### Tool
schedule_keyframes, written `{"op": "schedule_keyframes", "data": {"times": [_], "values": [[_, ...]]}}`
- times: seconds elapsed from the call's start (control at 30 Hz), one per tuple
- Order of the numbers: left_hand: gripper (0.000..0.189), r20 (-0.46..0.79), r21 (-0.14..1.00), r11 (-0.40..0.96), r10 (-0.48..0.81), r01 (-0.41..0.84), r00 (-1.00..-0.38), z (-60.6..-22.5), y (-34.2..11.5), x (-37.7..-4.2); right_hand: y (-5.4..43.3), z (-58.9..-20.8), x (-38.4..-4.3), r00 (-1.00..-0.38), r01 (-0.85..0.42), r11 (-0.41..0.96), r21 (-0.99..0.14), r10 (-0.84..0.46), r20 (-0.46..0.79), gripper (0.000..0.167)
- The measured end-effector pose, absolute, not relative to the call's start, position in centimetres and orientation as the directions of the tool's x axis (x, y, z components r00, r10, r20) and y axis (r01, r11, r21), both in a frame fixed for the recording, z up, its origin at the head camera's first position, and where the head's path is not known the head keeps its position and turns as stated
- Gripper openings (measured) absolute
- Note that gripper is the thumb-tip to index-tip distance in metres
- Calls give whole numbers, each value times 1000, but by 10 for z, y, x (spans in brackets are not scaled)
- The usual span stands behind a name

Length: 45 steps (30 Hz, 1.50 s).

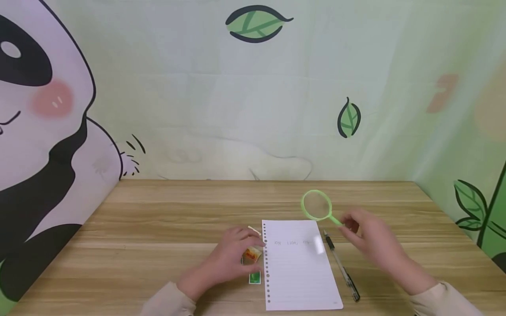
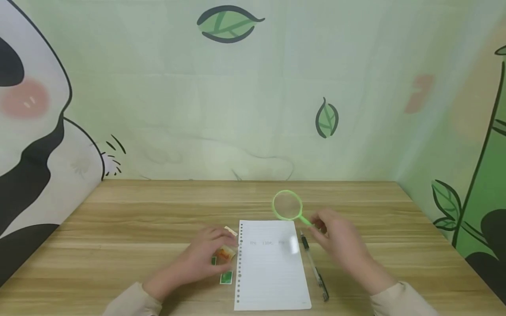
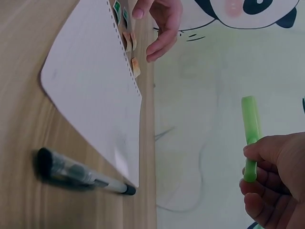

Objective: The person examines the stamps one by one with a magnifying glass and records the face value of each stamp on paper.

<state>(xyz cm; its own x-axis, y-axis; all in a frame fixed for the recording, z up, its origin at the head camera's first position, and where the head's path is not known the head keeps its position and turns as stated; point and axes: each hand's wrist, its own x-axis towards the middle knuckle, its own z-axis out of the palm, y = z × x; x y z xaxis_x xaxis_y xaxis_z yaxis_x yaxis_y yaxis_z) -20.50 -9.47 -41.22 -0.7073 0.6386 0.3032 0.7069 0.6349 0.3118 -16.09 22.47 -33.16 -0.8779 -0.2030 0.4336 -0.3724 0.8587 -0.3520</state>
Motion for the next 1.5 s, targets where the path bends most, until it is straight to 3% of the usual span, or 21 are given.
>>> {"op": "schedule_keyframes", "data": {"times": [0.5,0.93,1.5], "values": [[56,251,238,652,675,720,-694,-425,-86,-198,259,-363,-152,-860,-353,875,-331,-164,483,12],[57,240,207,674,668,709,-704,-426,-85,-196,276,-380,-148,-949,-171,902,-396,-42,312,7],[57,230,206,671,674,712,-702,-426,-85,-197,286,-403,-154,-980,-116,916,-384,-42,196,9]]}}
